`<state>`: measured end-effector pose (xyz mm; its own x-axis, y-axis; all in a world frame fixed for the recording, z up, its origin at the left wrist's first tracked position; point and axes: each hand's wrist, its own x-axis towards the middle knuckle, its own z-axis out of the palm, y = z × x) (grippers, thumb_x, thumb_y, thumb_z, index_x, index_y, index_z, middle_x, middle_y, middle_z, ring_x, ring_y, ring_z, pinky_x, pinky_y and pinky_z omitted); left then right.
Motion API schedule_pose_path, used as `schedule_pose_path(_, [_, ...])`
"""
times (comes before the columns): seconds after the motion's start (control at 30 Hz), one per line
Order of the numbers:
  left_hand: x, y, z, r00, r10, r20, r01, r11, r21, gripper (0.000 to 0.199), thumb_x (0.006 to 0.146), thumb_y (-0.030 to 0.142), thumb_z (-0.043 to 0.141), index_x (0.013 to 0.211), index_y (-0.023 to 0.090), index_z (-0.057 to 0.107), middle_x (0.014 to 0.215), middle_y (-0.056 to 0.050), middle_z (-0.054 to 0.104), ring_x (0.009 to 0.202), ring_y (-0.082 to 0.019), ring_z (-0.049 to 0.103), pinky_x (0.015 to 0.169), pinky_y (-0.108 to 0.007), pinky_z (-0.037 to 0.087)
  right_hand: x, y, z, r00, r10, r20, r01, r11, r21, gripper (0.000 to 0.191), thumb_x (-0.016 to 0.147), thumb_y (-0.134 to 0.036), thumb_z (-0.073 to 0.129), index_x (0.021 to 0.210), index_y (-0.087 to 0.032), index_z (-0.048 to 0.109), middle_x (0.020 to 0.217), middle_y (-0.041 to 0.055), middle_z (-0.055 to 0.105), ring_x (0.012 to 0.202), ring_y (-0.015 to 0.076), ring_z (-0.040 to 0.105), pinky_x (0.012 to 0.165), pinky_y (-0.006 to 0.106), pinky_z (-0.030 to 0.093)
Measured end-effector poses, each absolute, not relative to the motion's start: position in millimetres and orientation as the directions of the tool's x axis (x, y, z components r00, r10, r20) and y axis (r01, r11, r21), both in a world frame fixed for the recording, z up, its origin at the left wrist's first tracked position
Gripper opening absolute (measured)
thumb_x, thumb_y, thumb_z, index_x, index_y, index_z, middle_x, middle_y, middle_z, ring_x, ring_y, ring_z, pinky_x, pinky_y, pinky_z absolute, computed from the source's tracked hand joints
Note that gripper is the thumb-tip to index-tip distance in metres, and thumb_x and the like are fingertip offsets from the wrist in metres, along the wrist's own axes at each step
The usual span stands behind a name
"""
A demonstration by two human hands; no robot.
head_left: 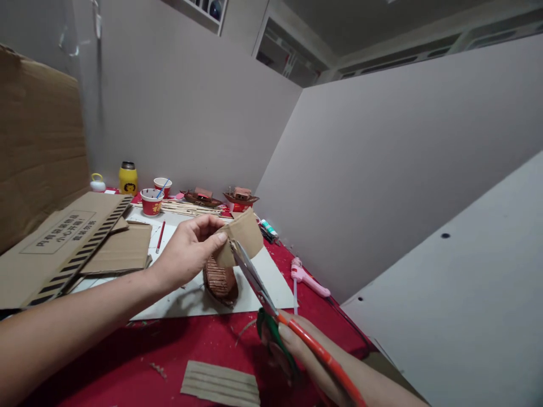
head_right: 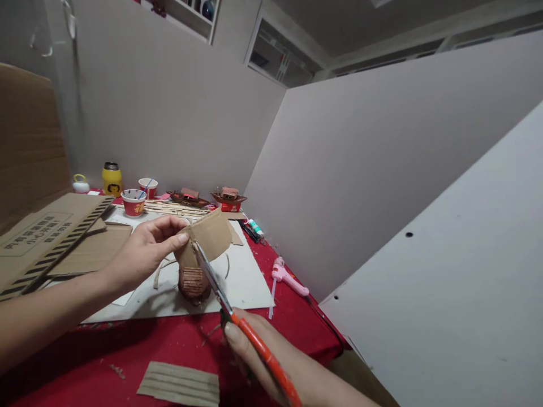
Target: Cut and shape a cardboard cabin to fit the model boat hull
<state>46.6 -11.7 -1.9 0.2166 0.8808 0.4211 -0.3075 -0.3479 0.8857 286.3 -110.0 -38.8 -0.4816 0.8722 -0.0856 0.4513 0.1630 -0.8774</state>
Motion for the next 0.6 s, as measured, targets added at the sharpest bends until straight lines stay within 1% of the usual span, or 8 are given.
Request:
schedule_pose_path(0.1, [46, -10, -2, 0.225, 0.883, 0.413, -0.321, -0.333, 0.887, 0.007, 0.077, 0.024, 0.07, 0.08, 0.017, 0.068, 0.07, 0.001, 0.065, 0.063, -0.012, 0.056, 0.061, -0.024, 0.044, 288, -108, -42, -0.492, 0.851, -0.181, 0.381, 0.024, -0.924, 0.05, 0.097, -0.063, 0.032, 0.081, -0.02, 0.051, 0.063, -0.0013, 0.05, 0.055, 0.0124, 0.047, 0.051, 0.024, 0.043])
schedule_pose_path(0.2, [47, -10, -2, 0.21, 0.89, 0.404, -0.333, -0.323, 0.886, 0.008, 0.077, 0.025, 0.071, 0.078, 0.017, 0.068, 0.068, 0.002, 0.064, 0.062, -0.011, 0.055, 0.06, -0.024, 0.043, 285, -103, -45, -0.433, 0.877, -0.209, 0.304, -0.076, -0.95, 0.055, 0.094, -0.069, 0.034, 0.087, -0.018, 0.055, 0.055, -0.0037, 0.048, 0.047, 0.0111, 0.044, 0.045, 0.023, 0.039])
schedule_pose_path(0.27, [48, -11, -3, 0.21, 0.896, 0.392, -0.338, -0.31, 0.889, 0.009, 0.076, 0.025, 0.072, 0.077, 0.017, 0.068, 0.069, 0.002, 0.064, 0.062, -0.011, 0.055, 0.061, -0.024, 0.044, 280, -99, -43, -0.413, 0.889, -0.198, 0.291, -0.077, -0.953, 0.057, 0.092, -0.071, 0.036, 0.085, -0.018, 0.055, 0.054, -0.004, 0.048, 0.045, 0.0101, 0.043, 0.043, 0.022, 0.037])
schedule_pose_path(0.37, [48, -10, -4, 0.234, 0.897, 0.374, -0.333, -0.287, 0.898, 0.009, 0.076, 0.024, 0.072, 0.076, 0.016, 0.069, 0.07, 0.001, 0.065, 0.064, -0.011, 0.056, 0.063, -0.024, 0.044, 274, -93, -38, -0.411, 0.898, -0.157, 0.318, -0.02, -0.948, 0.056, 0.09, -0.071, 0.041, 0.076, -0.018, 0.053, 0.053, -0.0037, 0.047, 0.045, 0.0095, 0.043, 0.043, 0.022, 0.035])
schedule_pose_path(0.43, [47, -8, -5, 0.238, 0.9, 0.366, -0.34, -0.276, 0.899, 0.009, 0.075, 0.024, 0.073, 0.076, 0.016, 0.07, 0.071, 0.001, 0.066, 0.064, -0.011, 0.056, 0.063, -0.024, 0.044, 272, -89, -35, -0.395, 0.906, -0.155, 0.325, -0.02, -0.945, 0.056, 0.09, -0.071, 0.041, 0.074, -0.019, 0.053, 0.051, -0.0041, 0.046, 0.045, 0.0095, 0.042, 0.042, 0.022, 0.035])
schedule_pose_path(0.5, [47, -4, -7, 0.228, 0.908, 0.352, -0.357, -0.258, 0.898, 0.011, 0.074, 0.024, 0.075, 0.081, 0.017, 0.071, 0.073, 0.002, 0.067, 0.065, -0.01, 0.056, 0.063, -0.023, 0.044, 270, -86, -35, -0.39, 0.905, -0.169, 0.329, -0.035, -0.944, 0.057, 0.089, -0.072, 0.04, 0.075, -0.018, 0.054, 0.05, -0.0045, 0.046, 0.042, 0.0093, 0.042, 0.042, 0.022, 0.036])
schedule_pose_path(0.6, [48, -1, -10, 0.186, 0.928, 0.323, -0.378, -0.236, 0.895, 0.021, 0.072, 0.026, 0.077, 0.09, 0.018, 0.071, 0.071, 0.002, 0.068, 0.065, -0.01, 0.057, 0.062, -0.022, 0.044, 269, -83, -39, -0.372, 0.907, -0.196, 0.335, -0.066, -0.94, 0.06, 0.086, -0.076, 0.041, 0.076, -0.018, 0.055, 0.049, -0.0048, 0.047, 0.041, 0.0088, 0.041, 0.041, 0.021, 0.037])
